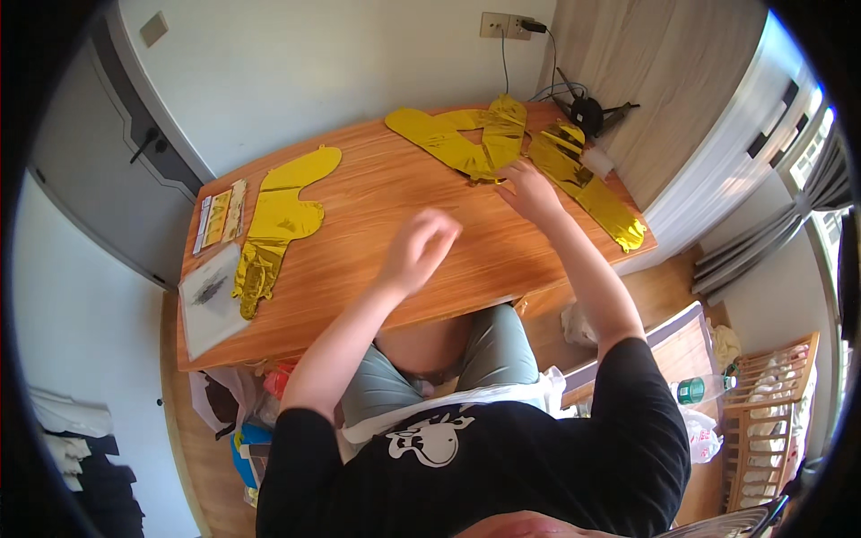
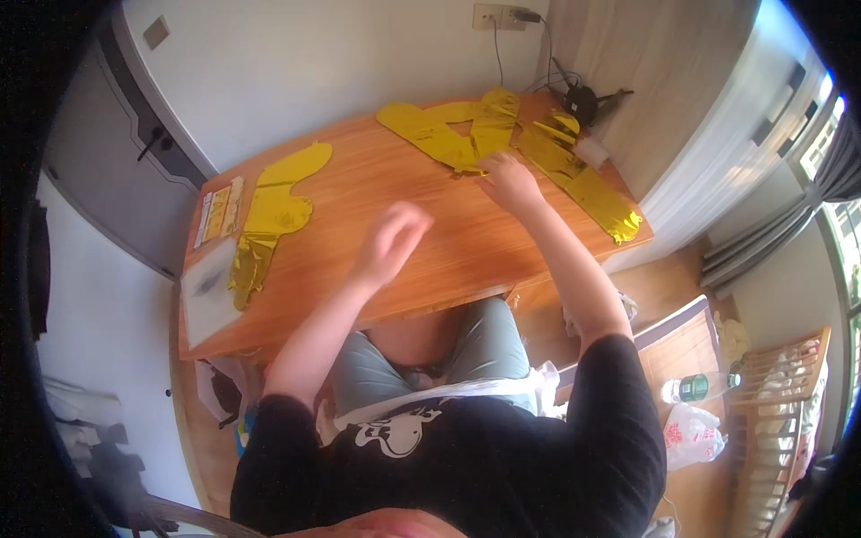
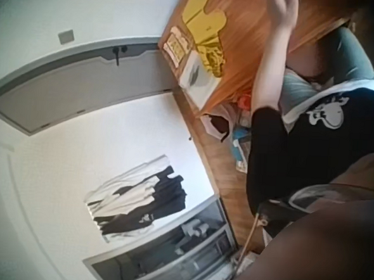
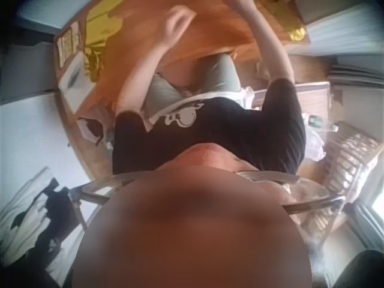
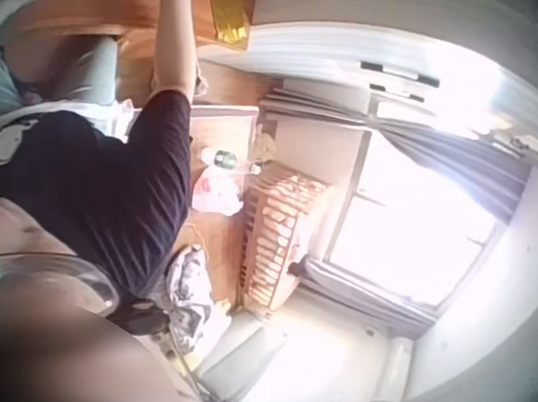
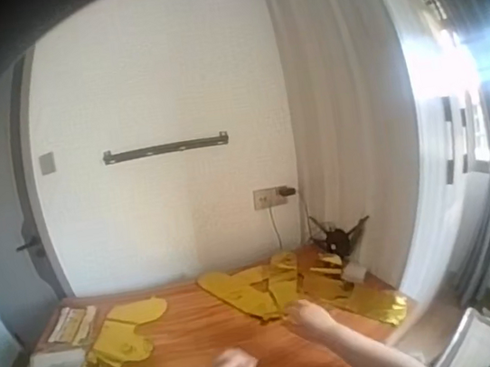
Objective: Folding and preparing gold foil balloons for packaging by inserting them into plastic sleeves with backing cards.
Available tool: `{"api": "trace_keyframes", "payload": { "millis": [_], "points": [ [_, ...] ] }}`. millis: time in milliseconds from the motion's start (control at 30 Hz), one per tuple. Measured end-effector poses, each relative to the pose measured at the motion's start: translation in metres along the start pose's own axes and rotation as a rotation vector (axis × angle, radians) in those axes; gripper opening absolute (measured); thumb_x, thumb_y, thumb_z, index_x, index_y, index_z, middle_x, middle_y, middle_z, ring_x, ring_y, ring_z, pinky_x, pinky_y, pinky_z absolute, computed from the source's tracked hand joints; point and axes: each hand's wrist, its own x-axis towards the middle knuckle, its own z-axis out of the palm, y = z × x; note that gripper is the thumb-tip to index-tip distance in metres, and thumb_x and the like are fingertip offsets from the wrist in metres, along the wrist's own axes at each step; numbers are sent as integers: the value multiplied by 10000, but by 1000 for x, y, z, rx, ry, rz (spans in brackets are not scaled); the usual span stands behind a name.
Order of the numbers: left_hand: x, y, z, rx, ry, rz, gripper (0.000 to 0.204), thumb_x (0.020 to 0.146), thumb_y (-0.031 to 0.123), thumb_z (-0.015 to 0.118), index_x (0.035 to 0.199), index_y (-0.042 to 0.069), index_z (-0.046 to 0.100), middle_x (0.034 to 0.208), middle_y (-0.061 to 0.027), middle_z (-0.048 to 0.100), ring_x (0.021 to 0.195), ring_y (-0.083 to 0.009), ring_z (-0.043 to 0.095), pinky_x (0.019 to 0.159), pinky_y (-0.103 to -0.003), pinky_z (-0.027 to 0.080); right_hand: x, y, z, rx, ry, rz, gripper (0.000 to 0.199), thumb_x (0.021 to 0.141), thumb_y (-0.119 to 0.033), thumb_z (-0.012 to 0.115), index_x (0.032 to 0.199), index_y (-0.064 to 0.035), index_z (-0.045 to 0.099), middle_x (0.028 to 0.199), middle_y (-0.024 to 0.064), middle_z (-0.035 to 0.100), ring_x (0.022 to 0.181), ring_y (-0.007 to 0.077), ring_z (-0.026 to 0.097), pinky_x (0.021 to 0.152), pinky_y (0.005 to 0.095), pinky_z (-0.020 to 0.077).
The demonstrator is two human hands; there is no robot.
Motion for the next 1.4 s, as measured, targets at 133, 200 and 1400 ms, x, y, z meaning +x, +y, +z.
{"api": "trace_keyframes", "payload": {
  "millis": [133, 200, 1400],
  "points": [
    [50, -115, 67, 317, -32, -338, 454, 915, 334, 706, 1261, 43, 658, 1353, -179, 601, 1279, -348, 555, 1084, -447, 445, 28, 54, 51, 75, -189, -31, 255, 915, -310, 700, 1088, -130, 756, 1091, 125, 711, 1077, 356, 655, 904, 451, 535],
    [52, -116, 79, 661, -123, -516, 563, 921, 436, 674, 1345, 71, 606, 1495, -170, 500, 1417, -353, 427, 1149, -501, 360, 30, 61, 60, 120, -270, 74, 260, 903, -319, 708, 1078, -136, 767, 1127, 118, 718, 1073, 335, 668, 919, 444, 533],
    [66, -113, 85, 747, -259, -491, 697, 975, 617, 526, 1487, 145, 512, 1609, -113, 410, 1511, -299, 320, 1200, -550, 240, 167, 69, -2, -144, -103, 119, 259, 989, -309, 567, 1090, -100, 681, 985, 179, 723, 925, 398, 682, 804, 508, 538]
  ]
}}
